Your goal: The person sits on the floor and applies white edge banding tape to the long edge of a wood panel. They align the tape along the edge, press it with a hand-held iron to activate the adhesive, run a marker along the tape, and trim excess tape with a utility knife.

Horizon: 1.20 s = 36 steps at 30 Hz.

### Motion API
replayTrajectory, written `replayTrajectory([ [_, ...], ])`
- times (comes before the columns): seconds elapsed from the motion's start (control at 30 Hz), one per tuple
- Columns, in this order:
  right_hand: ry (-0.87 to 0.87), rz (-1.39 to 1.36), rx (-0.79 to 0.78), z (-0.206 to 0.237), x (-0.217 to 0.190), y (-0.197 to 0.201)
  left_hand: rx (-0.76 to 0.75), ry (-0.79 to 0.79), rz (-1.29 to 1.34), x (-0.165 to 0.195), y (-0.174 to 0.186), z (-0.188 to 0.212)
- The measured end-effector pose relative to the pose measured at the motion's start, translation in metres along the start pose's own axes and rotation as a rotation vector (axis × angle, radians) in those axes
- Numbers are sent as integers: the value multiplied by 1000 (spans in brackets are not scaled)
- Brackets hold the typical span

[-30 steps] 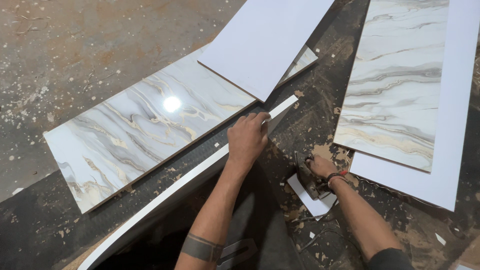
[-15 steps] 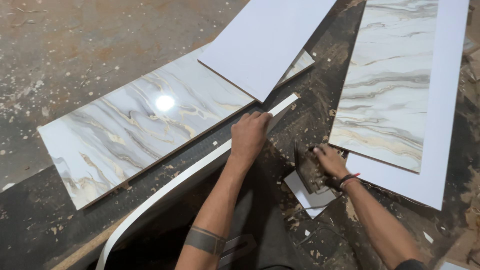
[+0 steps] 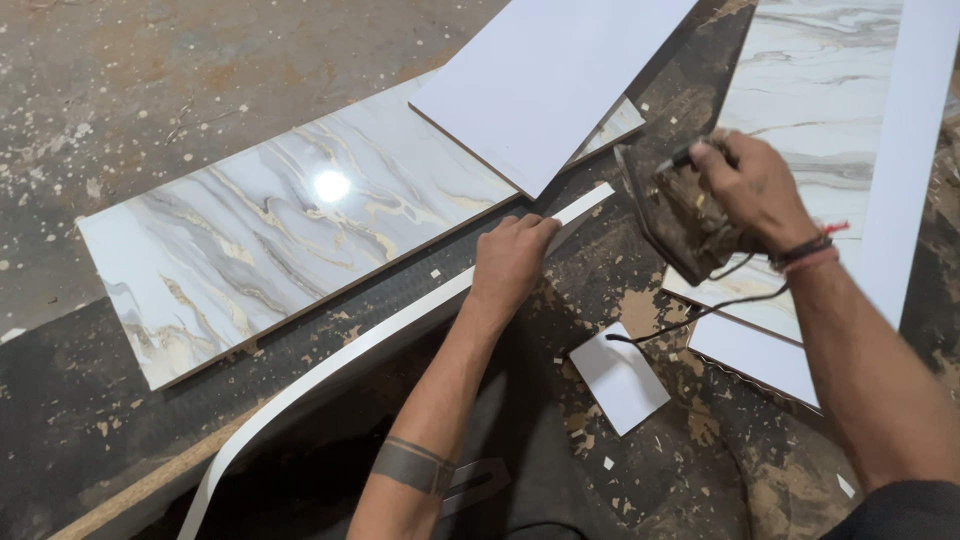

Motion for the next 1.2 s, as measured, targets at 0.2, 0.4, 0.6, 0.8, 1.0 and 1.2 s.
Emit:
replayTrajectory([
  [0.2,167,159,-26,-29,-53,-19,-32,11,-1,-2,-2,-1],
  [0.4,230,360,59,-36,-77,-39,-54,14,1,-4,-4,0],
  [0.6,279,455,74,-26,-98,-55,-29,111,38,-8,-1,3],
  [0.8,438,434,109,3,-137,-76,18,178,-3,-12,26,26],
  [1.0,506,430,101,44,-177,-94,28,104,-63,-11,66,65],
  [1.2,595,405,57,90,-214,-112,26,53,-95,-9,103,101],
])
Point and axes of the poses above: each hand's wrist, its own z-axis away from the middle knuckle, its own y-axis out of the back of the hand, x = y × z, the point moved 6 cm from there along -z, towards the middle knuckle, and after that the axes turned 15 degrees about -y, right-handed, at the moved point
